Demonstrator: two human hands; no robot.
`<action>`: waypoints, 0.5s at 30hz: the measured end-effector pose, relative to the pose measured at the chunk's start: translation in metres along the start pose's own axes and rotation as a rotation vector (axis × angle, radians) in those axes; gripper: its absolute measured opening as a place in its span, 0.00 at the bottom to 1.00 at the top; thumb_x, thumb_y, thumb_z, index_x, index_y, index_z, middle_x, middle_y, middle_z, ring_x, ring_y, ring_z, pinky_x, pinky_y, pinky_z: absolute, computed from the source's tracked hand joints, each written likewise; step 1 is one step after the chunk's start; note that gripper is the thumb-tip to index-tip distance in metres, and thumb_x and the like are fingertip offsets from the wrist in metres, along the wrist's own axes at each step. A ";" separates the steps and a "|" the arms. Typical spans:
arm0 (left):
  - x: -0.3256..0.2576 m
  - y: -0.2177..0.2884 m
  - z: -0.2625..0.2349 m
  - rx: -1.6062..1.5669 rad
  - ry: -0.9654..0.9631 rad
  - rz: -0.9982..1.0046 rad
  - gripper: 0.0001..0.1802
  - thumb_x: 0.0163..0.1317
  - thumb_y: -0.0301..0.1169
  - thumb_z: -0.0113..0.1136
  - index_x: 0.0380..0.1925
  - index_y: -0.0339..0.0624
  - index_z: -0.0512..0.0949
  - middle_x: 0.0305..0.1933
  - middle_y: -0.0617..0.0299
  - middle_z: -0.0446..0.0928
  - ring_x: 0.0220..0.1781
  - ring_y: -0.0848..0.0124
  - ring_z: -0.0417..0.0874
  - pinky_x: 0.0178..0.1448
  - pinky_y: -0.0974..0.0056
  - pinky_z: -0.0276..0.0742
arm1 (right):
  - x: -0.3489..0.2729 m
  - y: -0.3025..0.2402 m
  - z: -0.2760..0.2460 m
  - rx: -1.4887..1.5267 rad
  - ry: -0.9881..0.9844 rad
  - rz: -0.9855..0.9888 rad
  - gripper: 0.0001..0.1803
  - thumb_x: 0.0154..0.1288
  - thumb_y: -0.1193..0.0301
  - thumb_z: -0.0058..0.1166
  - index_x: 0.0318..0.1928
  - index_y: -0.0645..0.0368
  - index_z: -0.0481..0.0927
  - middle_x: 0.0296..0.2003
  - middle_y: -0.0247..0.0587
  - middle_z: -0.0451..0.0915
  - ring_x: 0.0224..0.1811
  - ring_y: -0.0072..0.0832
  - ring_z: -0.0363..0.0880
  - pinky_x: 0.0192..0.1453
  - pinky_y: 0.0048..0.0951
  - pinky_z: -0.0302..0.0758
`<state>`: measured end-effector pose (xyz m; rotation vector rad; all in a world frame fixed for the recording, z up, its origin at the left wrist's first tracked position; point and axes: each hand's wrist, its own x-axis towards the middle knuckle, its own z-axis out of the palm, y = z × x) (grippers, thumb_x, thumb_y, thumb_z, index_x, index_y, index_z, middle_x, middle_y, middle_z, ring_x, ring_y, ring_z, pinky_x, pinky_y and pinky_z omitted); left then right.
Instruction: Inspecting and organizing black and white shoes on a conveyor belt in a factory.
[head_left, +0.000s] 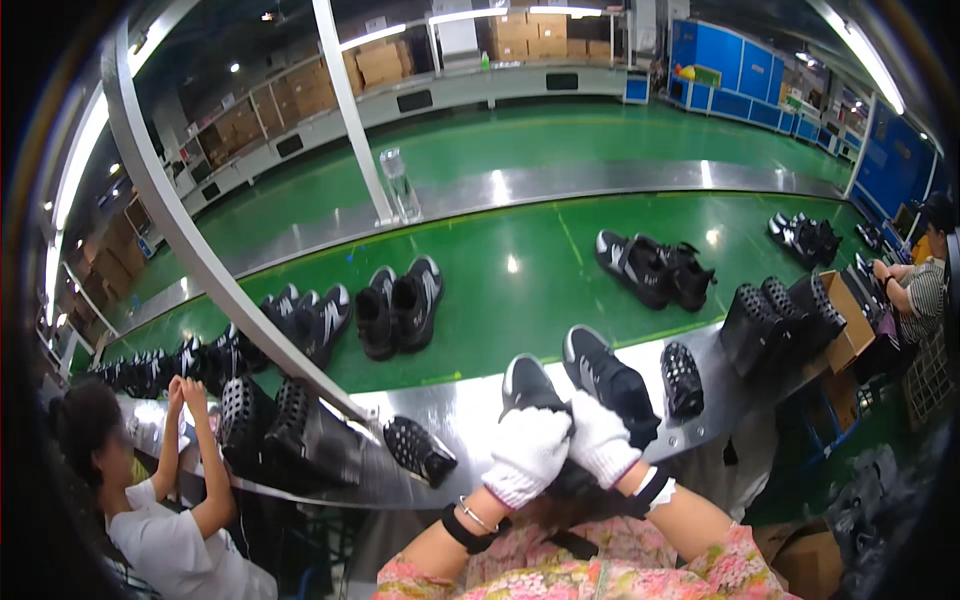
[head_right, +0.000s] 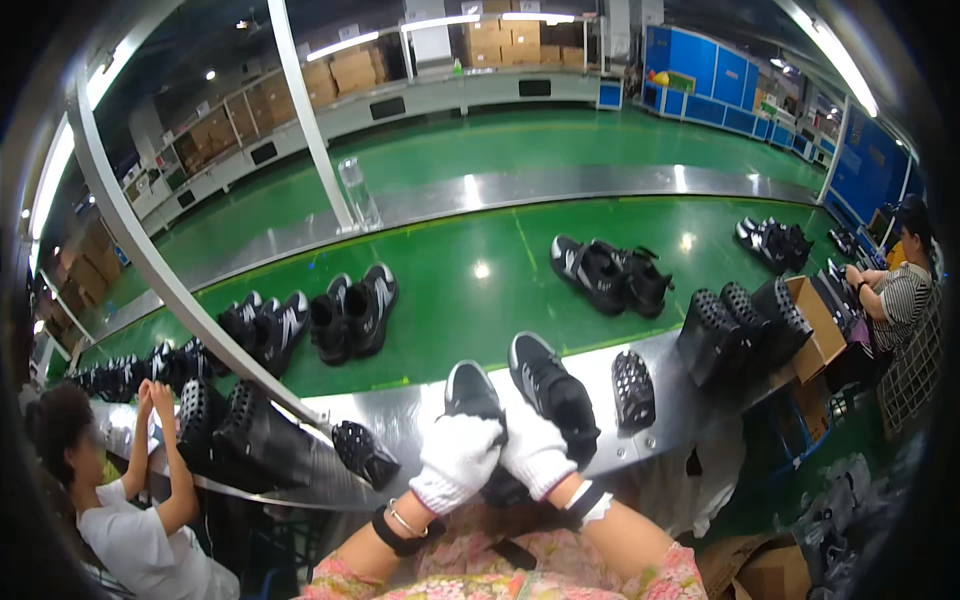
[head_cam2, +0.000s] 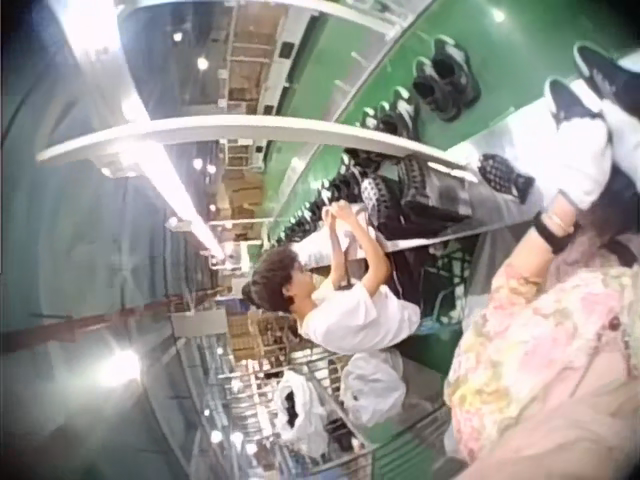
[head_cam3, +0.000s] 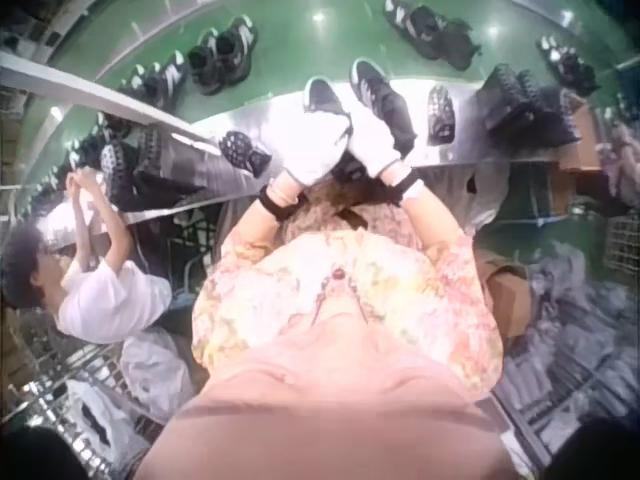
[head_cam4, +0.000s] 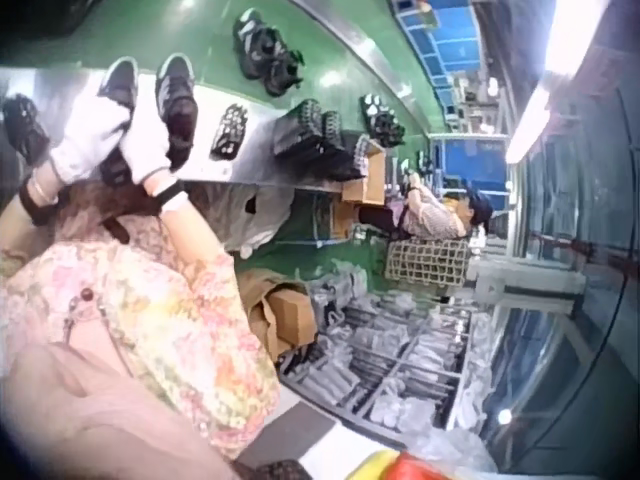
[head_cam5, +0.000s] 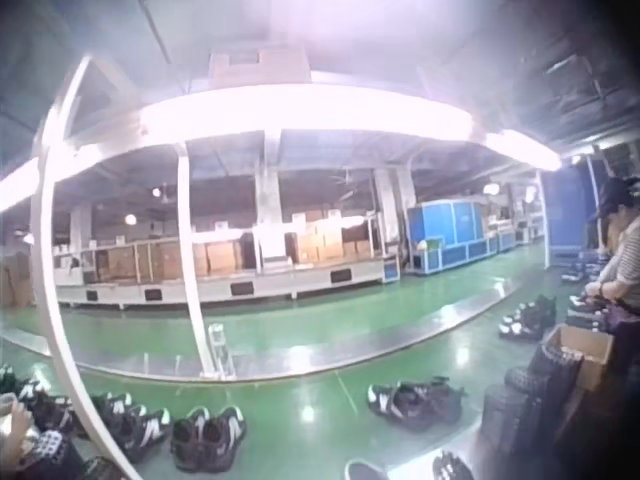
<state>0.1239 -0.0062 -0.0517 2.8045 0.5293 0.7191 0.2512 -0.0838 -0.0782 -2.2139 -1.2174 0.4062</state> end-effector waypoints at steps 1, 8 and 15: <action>-0.002 -0.001 -0.002 -0.039 0.007 -0.004 0.08 0.55 0.34 0.65 0.36 0.48 0.81 0.30 0.56 0.79 0.37 0.55 0.81 0.44 0.50 0.75 | -0.001 -0.001 -0.005 0.021 0.004 -0.020 0.19 0.61 0.62 0.63 0.48 0.58 0.77 0.43 0.57 0.83 0.48 0.54 0.83 0.51 0.44 0.80; -0.037 -0.008 0.008 -0.306 0.276 -0.137 0.25 0.52 0.30 0.73 0.51 0.37 0.78 0.48 0.47 0.79 0.50 0.46 0.80 0.58 0.49 0.75 | -0.028 0.018 -0.027 0.712 -0.081 -0.035 0.17 0.69 0.72 0.60 0.55 0.65 0.80 0.48 0.42 0.83 0.54 0.28 0.82 0.59 0.29 0.78; -0.026 -0.018 0.026 -0.110 0.083 -0.059 0.25 0.52 0.23 0.62 0.54 0.40 0.78 0.47 0.50 0.81 0.47 0.51 0.81 0.54 0.48 0.75 | -0.009 0.013 -0.010 0.451 0.128 -0.236 0.12 0.71 0.70 0.58 0.51 0.62 0.84 0.45 0.47 0.84 0.49 0.39 0.83 0.56 0.34 0.77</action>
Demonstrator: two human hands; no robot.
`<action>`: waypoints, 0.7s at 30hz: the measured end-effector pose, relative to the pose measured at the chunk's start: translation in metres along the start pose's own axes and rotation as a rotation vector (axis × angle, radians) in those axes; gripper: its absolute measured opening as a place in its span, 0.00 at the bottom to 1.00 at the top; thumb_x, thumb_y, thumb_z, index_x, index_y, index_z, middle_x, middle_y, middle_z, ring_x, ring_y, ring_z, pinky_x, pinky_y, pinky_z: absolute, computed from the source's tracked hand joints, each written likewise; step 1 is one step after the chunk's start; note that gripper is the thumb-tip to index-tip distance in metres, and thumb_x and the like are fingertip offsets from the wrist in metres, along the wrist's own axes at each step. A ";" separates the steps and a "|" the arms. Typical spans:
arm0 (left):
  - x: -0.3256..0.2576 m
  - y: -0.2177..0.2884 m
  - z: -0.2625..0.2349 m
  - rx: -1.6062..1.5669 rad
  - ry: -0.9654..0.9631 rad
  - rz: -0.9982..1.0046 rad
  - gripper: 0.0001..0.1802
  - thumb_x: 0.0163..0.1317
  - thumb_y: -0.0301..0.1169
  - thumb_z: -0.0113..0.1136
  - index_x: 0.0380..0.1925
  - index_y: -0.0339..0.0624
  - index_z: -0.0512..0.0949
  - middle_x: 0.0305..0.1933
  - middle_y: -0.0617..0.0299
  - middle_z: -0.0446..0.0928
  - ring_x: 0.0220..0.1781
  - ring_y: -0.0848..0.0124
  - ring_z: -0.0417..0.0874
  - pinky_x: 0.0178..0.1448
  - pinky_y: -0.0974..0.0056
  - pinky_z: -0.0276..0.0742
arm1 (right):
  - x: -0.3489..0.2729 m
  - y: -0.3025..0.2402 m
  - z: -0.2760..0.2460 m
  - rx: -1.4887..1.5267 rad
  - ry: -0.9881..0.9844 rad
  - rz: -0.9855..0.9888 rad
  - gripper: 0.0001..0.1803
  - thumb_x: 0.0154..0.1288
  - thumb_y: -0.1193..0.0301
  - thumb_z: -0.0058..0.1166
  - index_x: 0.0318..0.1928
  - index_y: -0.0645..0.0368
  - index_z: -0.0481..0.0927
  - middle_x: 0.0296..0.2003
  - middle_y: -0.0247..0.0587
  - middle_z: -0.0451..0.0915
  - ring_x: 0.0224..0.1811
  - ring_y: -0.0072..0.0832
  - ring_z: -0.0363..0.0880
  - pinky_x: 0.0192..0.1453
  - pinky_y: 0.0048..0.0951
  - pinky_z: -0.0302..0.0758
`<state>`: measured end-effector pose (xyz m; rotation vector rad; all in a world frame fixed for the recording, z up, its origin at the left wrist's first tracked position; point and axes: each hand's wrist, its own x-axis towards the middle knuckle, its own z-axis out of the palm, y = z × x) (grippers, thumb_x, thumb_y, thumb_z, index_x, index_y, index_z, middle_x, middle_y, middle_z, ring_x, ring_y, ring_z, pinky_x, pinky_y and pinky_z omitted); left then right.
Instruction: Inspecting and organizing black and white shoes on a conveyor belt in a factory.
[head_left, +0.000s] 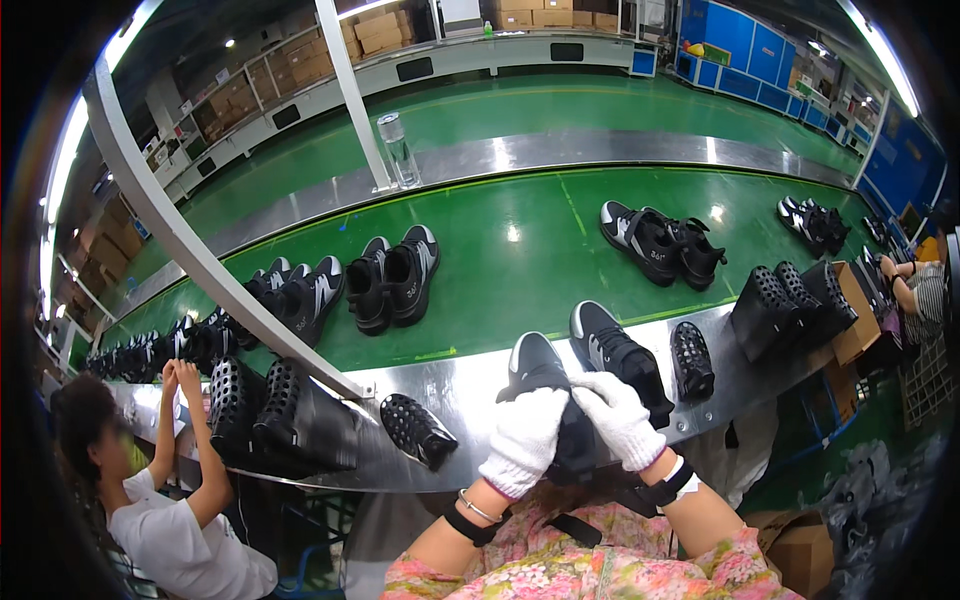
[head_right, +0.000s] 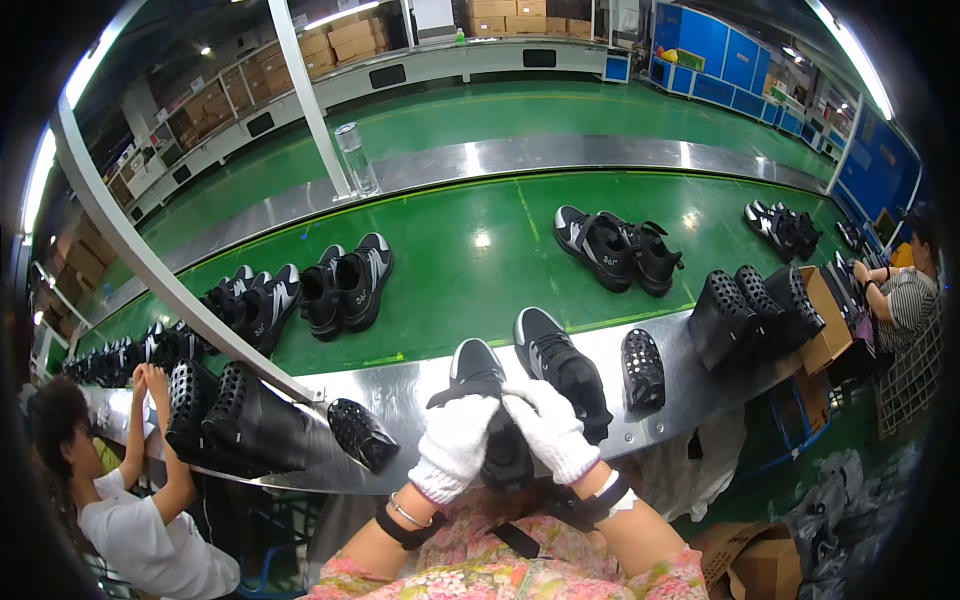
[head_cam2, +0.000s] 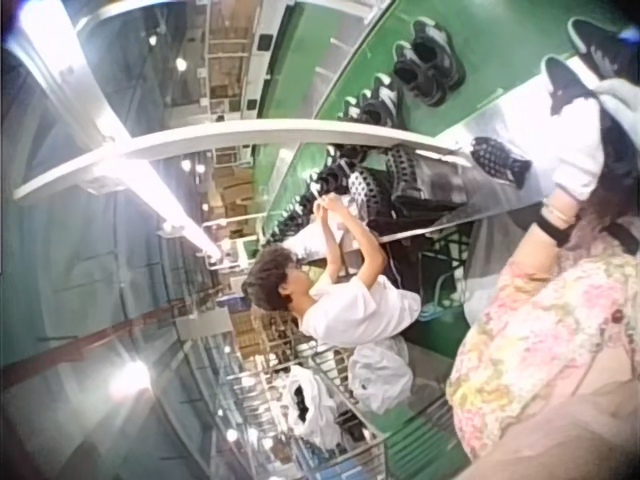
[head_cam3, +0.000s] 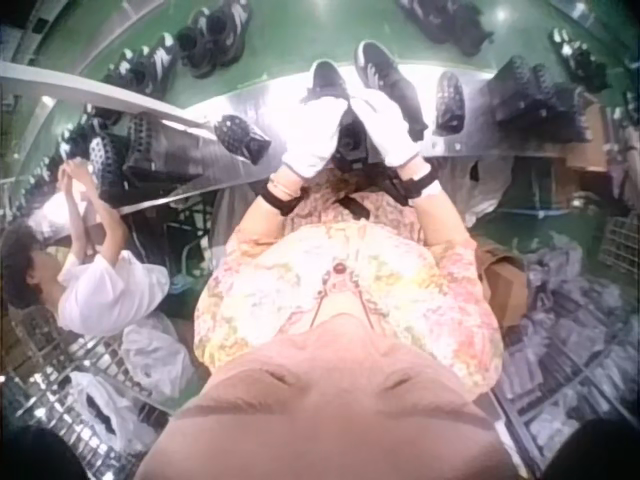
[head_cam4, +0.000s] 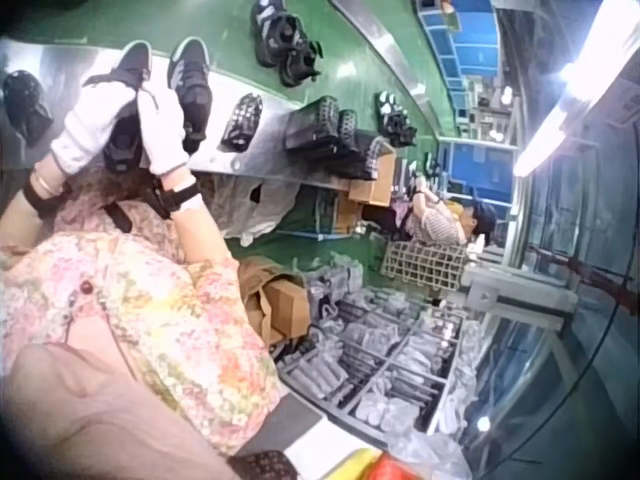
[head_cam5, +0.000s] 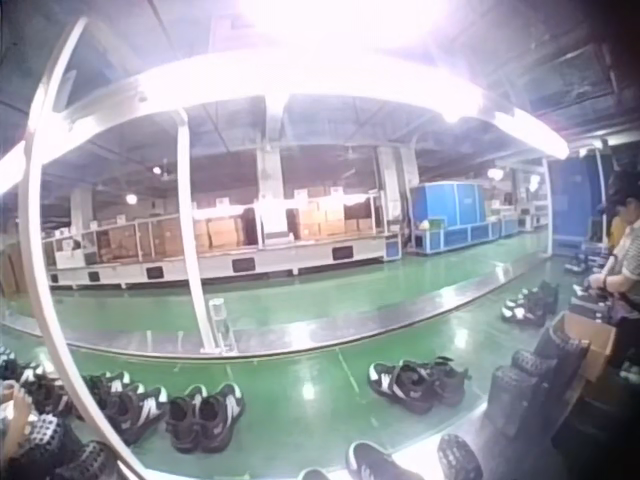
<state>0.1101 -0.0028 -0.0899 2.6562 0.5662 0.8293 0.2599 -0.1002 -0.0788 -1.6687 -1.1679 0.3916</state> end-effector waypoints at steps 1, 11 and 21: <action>-0.001 -0.001 0.000 0.043 -0.013 0.030 0.25 0.52 0.24 0.62 0.53 0.40 0.78 0.45 0.52 0.80 0.45 0.51 0.81 0.53 0.48 0.75 | 0.002 -0.001 -0.003 0.038 -0.040 0.049 0.13 0.71 0.70 0.58 0.51 0.61 0.84 0.44 0.47 0.84 0.50 0.39 0.83 0.56 0.33 0.77; -0.032 -0.001 -0.014 -0.131 0.262 0.055 0.29 0.56 0.25 0.66 0.61 0.36 0.74 0.55 0.44 0.78 0.56 0.47 0.80 0.62 0.47 0.75 | 0.008 -0.002 -0.005 -0.065 -0.111 -0.033 0.13 0.70 0.73 0.57 0.53 0.60 0.84 0.46 0.45 0.84 0.52 0.38 0.83 0.58 0.32 0.77; -0.051 -0.016 0.012 0.104 0.201 -0.277 0.35 0.56 0.29 0.63 0.65 0.30 0.70 0.54 0.40 0.76 0.52 0.42 0.78 0.57 0.46 0.76 | 0.013 -0.010 -0.009 -0.166 -0.189 -0.150 0.13 0.70 0.73 0.56 0.53 0.57 0.84 0.45 0.45 0.83 0.50 0.41 0.82 0.56 0.35 0.78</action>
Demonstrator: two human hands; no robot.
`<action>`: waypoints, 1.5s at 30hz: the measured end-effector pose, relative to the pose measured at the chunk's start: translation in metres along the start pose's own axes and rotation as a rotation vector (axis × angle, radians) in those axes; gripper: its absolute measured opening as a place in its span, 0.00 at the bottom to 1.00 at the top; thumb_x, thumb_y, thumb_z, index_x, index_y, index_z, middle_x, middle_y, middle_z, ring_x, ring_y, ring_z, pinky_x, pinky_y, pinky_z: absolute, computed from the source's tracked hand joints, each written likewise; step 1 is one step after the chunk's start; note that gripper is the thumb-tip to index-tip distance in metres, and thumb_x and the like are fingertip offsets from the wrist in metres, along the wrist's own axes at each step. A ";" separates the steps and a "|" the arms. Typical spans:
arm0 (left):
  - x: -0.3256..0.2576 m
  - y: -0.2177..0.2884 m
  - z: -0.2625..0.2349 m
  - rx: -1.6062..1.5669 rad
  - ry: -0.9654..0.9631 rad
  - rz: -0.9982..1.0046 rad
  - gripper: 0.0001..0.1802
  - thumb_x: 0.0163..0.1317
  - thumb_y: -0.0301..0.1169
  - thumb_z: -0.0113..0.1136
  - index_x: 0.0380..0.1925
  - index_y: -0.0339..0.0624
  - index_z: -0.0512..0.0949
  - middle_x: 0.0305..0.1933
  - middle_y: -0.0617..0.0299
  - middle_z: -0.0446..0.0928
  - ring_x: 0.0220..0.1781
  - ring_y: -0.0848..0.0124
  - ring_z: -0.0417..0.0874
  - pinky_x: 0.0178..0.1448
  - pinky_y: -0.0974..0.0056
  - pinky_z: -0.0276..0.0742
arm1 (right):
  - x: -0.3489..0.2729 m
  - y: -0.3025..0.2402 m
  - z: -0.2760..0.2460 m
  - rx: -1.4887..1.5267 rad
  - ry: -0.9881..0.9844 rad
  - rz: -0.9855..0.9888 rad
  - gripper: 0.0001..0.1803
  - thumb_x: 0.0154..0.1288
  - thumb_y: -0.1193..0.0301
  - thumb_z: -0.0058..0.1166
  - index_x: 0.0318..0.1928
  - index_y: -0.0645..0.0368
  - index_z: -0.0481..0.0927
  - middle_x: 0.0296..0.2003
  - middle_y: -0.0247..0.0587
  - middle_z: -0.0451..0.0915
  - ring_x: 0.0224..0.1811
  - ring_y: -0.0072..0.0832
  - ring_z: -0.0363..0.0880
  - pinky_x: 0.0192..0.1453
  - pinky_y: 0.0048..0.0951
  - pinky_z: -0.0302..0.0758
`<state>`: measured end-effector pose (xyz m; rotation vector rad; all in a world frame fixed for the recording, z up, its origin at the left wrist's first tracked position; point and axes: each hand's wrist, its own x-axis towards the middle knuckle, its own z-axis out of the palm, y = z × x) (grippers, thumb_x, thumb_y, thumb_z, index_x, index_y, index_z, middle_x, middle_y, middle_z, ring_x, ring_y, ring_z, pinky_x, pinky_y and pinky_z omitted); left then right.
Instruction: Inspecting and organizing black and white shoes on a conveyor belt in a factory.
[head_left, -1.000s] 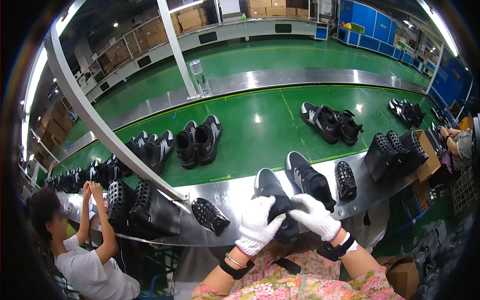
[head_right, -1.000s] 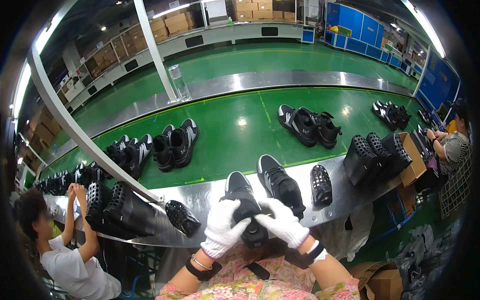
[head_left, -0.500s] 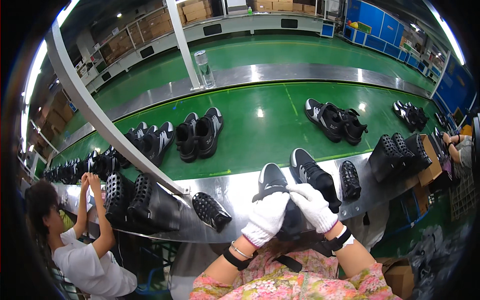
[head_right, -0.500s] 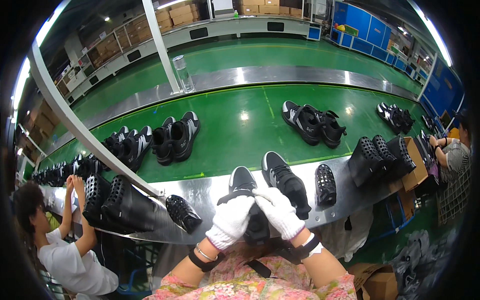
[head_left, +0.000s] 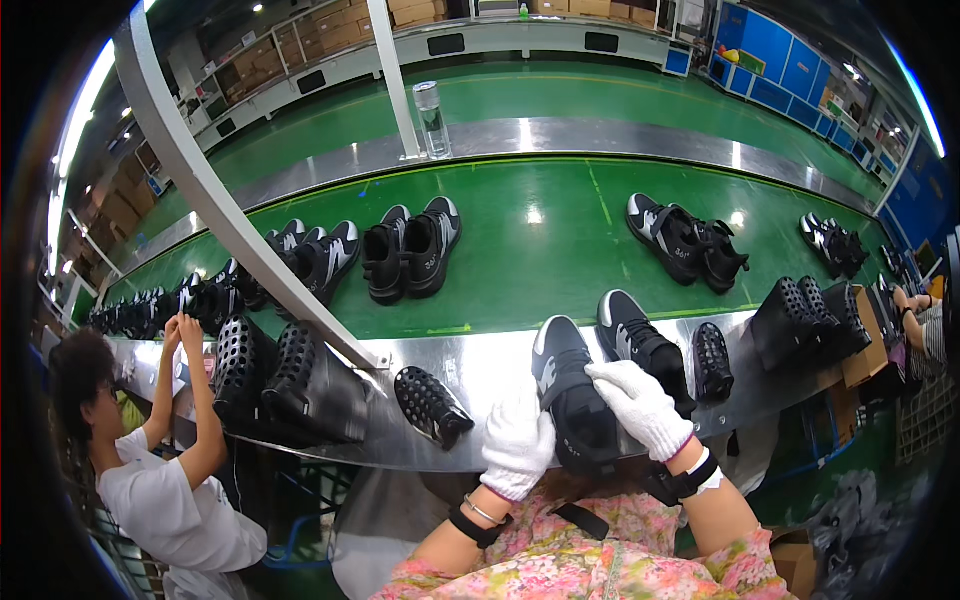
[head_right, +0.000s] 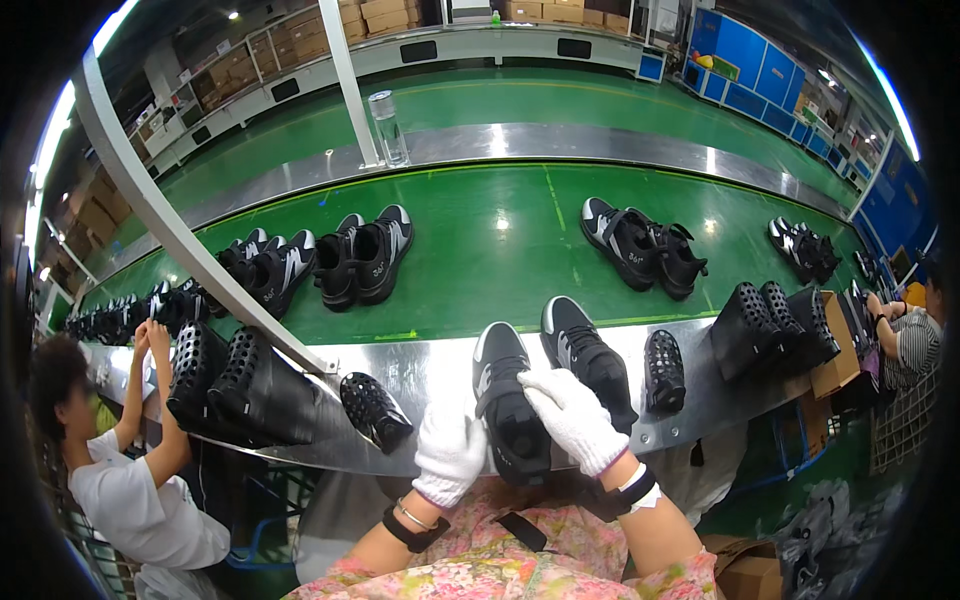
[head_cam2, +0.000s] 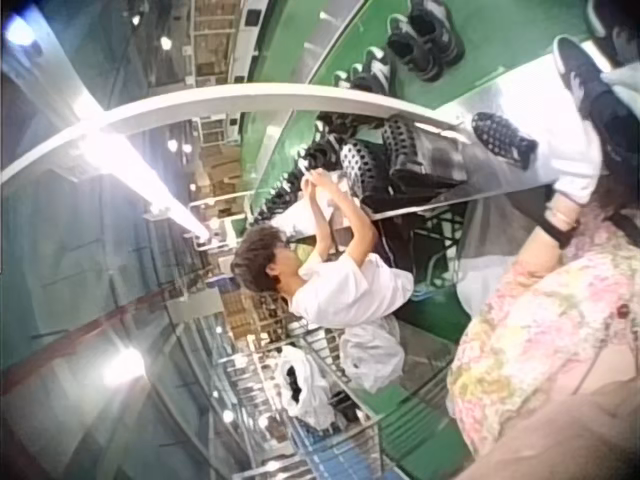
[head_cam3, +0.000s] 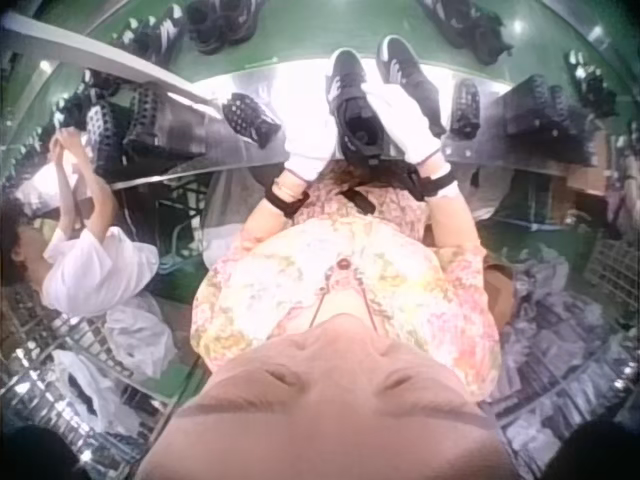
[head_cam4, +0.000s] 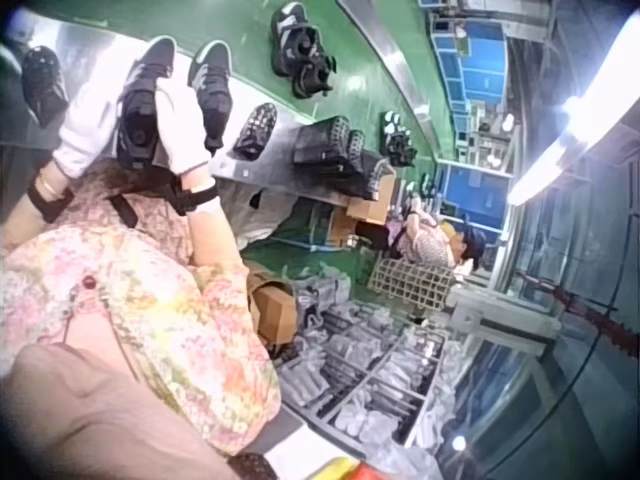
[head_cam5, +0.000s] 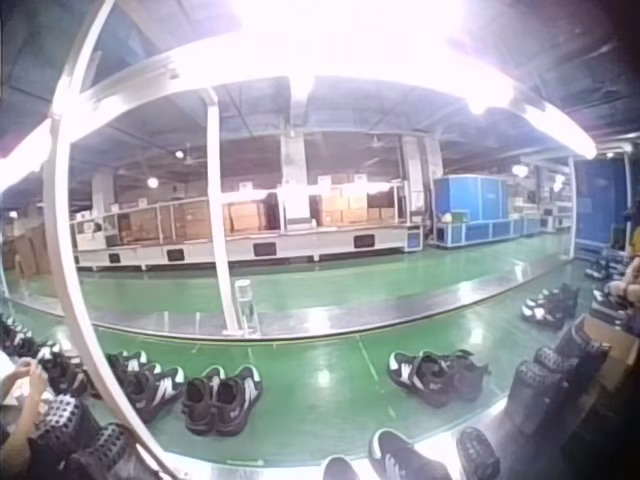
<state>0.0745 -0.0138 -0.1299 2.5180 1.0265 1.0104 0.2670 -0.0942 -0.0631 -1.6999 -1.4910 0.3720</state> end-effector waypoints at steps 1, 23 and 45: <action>-0.001 0.002 -0.003 -0.001 0.001 0.000 0.35 0.56 0.29 0.63 0.65 0.30 0.70 0.54 0.40 0.76 0.52 0.42 0.78 0.57 0.46 0.76 | -0.001 0.000 -0.001 -0.001 0.000 -0.001 0.13 0.70 0.73 0.56 0.53 0.57 0.84 0.45 0.45 0.83 0.50 0.41 0.82 0.56 0.35 0.78; -0.039 0.020 -0.005 -0.095 -0.064 0.183 0.26 0.58 0.23 0.58 0.59 0.31 0.76 0.42 0.47 0.80 0.34 0.52 0.80 0.40 0.53 0.79 | -0.009 -0.001 -0.007 0.008 0.055 0.006 0.12 0.70 0.73 0.56 0.52 0.58 0.83 0.44 0.47 0.83 0.49 0.43 0.83 0.56 0.34 0.78; 0.001 0.017 0.006 -0.068 -0.122 0.103 0.27 0.66 0.38 0.64 0.58 0.28 0.76 0.53 0.41 0.80 0.52 0.45 0.81 0.55 0.48 0.78 | -0.007 -0.024 -0.065 -0.650 -0.415 0.110 0.19 0.59 0.59 0.67 0.51 0.42 0.82 0.43 0.48 0.75 0.38 0.49 0.84 0.40 0.46 0.82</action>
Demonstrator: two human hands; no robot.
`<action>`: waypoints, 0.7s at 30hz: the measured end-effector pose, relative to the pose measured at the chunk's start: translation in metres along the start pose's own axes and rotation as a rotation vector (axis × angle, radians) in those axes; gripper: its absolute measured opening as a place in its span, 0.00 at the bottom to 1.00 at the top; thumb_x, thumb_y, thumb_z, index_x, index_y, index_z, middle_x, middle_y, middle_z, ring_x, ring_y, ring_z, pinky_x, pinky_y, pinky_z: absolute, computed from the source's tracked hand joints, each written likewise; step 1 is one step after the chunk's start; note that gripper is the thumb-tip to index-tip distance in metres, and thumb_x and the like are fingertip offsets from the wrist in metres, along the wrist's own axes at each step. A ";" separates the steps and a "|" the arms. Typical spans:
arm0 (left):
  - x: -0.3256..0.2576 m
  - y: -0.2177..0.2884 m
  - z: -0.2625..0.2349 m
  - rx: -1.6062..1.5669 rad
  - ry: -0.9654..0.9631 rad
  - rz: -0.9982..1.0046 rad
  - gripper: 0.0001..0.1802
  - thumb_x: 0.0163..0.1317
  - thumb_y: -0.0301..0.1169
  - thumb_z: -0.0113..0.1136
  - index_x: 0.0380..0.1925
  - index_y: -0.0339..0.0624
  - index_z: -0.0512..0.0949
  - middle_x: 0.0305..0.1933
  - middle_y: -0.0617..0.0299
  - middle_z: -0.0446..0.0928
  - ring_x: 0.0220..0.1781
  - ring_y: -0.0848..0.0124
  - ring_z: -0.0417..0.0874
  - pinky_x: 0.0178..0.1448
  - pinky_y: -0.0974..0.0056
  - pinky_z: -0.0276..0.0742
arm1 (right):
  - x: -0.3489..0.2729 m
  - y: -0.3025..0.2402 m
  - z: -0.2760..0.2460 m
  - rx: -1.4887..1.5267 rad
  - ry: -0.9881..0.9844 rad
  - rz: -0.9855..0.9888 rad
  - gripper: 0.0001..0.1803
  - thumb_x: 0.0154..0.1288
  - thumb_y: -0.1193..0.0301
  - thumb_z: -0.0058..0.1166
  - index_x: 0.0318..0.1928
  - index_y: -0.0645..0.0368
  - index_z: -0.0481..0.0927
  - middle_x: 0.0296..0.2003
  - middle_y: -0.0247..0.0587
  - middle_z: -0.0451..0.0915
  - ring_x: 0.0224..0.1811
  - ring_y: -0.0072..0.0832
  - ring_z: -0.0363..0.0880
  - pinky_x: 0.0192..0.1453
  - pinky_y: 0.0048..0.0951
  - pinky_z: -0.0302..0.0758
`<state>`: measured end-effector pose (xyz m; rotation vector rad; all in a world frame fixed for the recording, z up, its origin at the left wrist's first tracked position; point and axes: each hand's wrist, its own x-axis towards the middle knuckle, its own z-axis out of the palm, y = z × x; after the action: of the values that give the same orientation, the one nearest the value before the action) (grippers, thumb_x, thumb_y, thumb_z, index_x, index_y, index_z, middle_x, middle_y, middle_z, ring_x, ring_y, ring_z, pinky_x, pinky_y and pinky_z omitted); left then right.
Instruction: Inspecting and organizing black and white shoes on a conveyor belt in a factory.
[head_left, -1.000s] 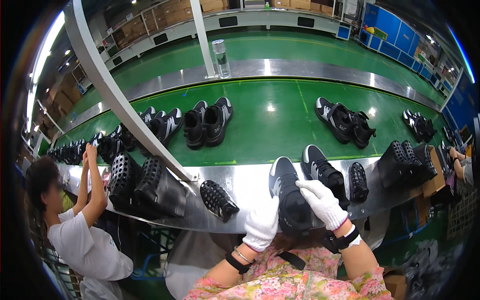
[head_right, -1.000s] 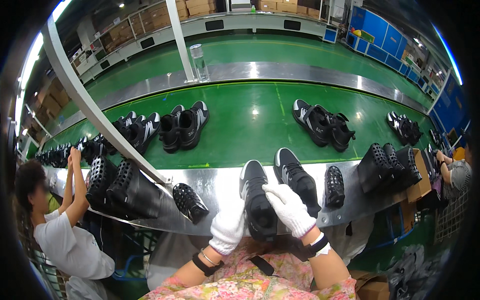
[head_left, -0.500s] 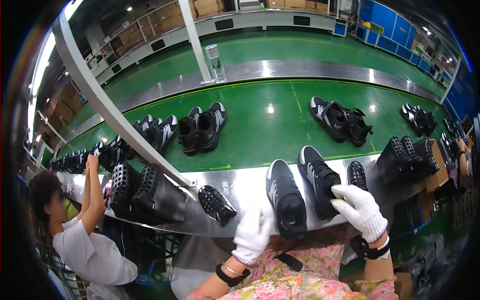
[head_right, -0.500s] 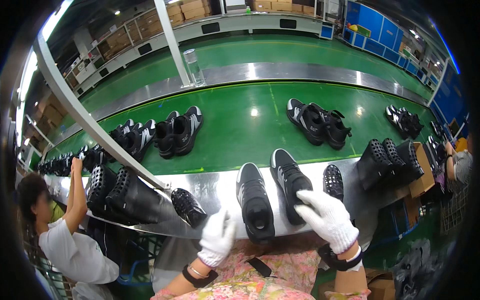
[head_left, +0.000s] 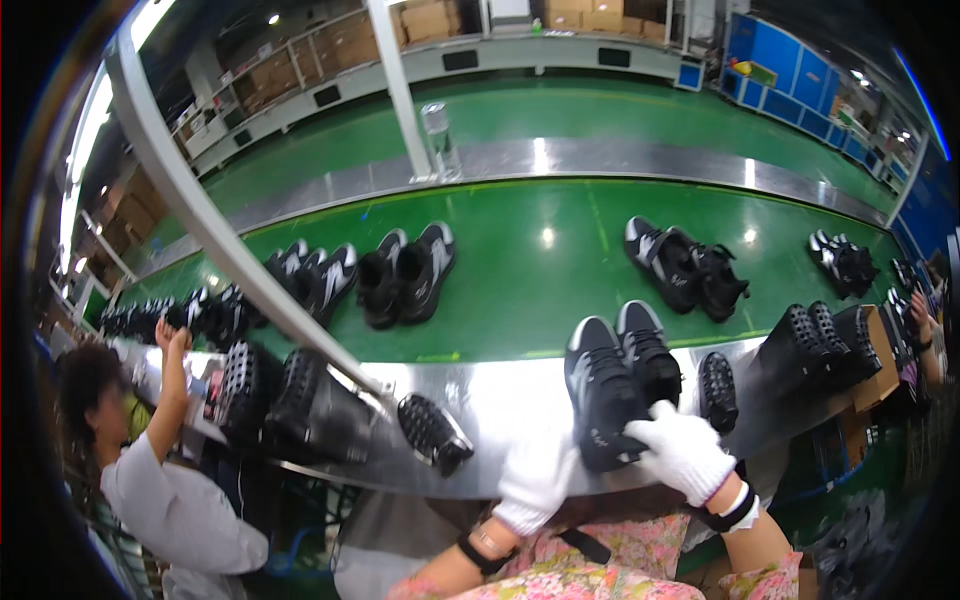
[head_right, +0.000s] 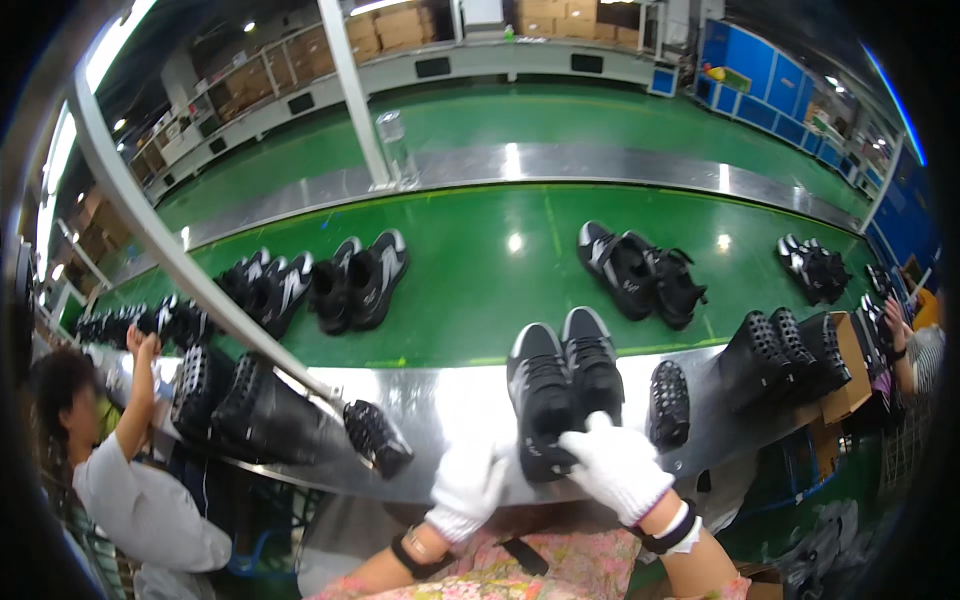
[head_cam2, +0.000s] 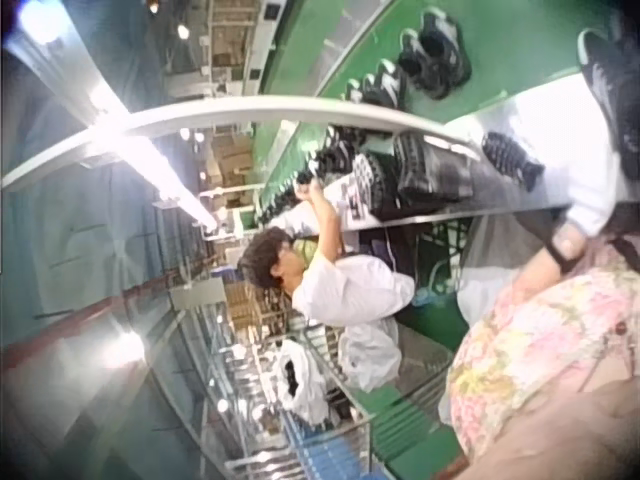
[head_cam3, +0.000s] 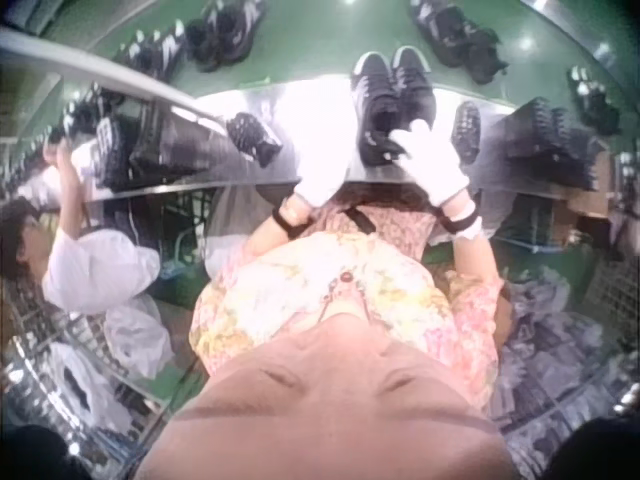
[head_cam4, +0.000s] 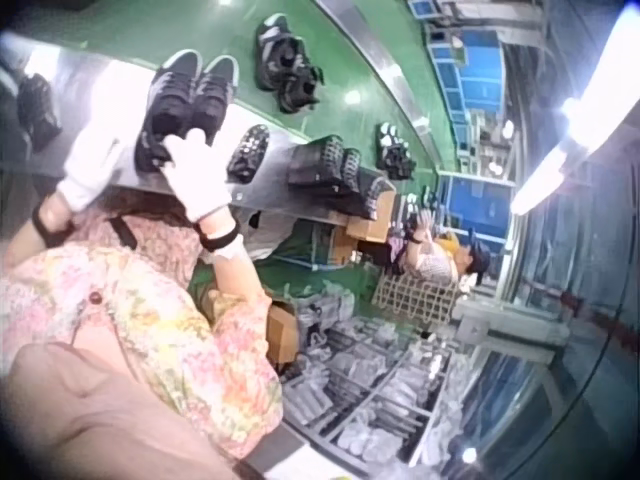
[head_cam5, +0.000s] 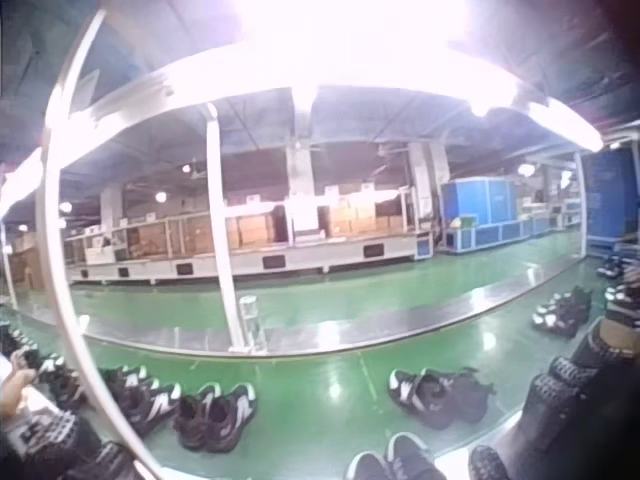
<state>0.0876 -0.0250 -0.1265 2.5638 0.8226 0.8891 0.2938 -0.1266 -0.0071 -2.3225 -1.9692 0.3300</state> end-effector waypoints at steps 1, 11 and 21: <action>-0.008 -0.009 -0.006 0.045 -0.041 -0.047 0.27 0.64 0.38 0.65 0.57 0.29 0.76 0.52 0.42 0.79 0.53 0.45 0.80 0.56 0.47 0.77 | 0.016 -0.009 0.000 0.012 -0.032 -0.008 0.16 0.61 0.61 0.64 0.50 0.43 0.82 0.43 0.49 0.75 0.38 0.49 0.83 0.39 0.47 0.81; -0.016 -0.013 0.005 0.059 -0.155 0.036 0.23 0.53 0.36 0.69 0.45 0.33 0.79 0.47 0.48 0.79 0.51 0.49 0.80 0.52 0.48 0.76 | 0.216 -0.028 0.020 0.157 0.274 -0.068 0.19 0.68 0.57 0.58 0.54 0.53 0.78 0.48 0.58 0.75 0.43 0.54 0.83 0.48 0.49 0.81; -0.028 -0.018 0.009 0.024 0.018 -0.064 0.19 0.67 0.35 0.61 0.53 0.36 0.81 0.54 0.40 0.80 0.56 0.43 0.80 0.62 0.43 0.74 | 0.187 0.130 -0.048 0.222 0.543 0.536 0.19 0.65 0.67 0.49 0.54 0.57 0.78 0.53 0.63 0.80 0.56 0.58 0.79 0.62 0.50 0.76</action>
<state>0.0681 -0.0287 -0.1539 2.5383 0.9206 0.8888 0.4574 0.0387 -0.0070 -2.4121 -1.0087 -0.0575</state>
